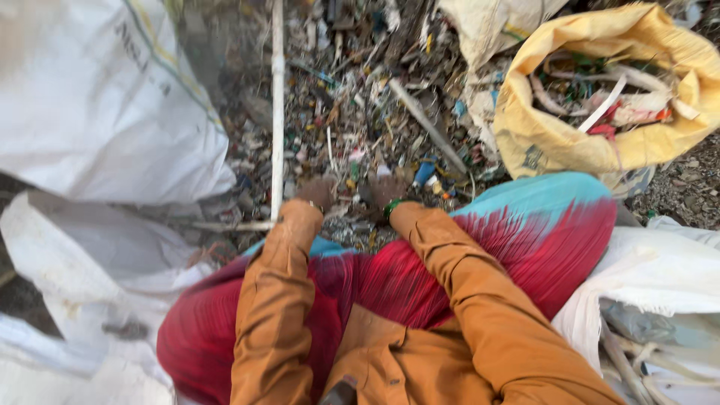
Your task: The person sits on the ground and sorts through a large pile of scrap metal and plastic waste, picking out small tubes and metal components by hand and placing them into a yellow bag and a white bag.
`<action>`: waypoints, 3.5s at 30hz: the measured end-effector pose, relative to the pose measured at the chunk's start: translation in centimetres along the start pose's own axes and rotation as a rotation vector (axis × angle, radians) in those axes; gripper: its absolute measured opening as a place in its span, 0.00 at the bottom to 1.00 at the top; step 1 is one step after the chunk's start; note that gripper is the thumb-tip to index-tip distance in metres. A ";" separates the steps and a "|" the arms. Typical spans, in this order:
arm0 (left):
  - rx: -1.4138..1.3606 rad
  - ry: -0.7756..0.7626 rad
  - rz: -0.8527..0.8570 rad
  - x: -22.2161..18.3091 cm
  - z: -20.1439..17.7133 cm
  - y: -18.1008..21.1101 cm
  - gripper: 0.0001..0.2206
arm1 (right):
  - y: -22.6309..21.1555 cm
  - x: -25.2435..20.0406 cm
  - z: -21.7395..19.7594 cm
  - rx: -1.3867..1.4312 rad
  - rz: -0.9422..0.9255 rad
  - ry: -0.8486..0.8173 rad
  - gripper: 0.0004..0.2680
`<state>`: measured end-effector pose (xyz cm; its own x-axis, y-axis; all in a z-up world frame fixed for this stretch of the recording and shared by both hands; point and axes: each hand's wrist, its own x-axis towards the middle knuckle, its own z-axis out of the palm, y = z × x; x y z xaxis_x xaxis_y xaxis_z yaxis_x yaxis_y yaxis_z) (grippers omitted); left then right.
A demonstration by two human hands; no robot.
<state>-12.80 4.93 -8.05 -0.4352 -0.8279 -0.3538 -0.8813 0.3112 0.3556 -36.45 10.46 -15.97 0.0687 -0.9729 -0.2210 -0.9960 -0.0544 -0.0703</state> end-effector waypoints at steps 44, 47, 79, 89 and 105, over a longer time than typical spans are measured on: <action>-2.182 0.541 -0.389 5.9 -2.8 -9.7 0.10 | -1.9 2.6 -16.1 0.216 0.269 -0.476 0.15; -2.142 0.597 -0.432 6.5 -3.1 -8.9 0.08 | -2.7 -0.5 -12.9 -0.037 0.128 -0.512 0.16; -1.761 0.417 -0.644 1.5 -9.7 -4.0 0.17 | 3.7 -2.9 -20.4 0.041 0.424 -0.165 0.21; -1.636 0.399 -0.533 5.9 -4.6 -5.4 0.18 | 0.9 -5.9 -16.6 0.264 0.338 -0.451 0.14; -1.448 0.355 -0.565 3.6 -4.1 -4.8 0.21 | 2.3 -3.6 -14.4 0.196 0.239 -0.406 0.18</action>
<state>-9.38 -1.46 -7.48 0.1174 -0.8045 -0.5823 0.0942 -0.5747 0.8129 -39.81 10.64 -1.32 -0.1046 -0.7849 -0.6108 -0.9599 0.2404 -0.1445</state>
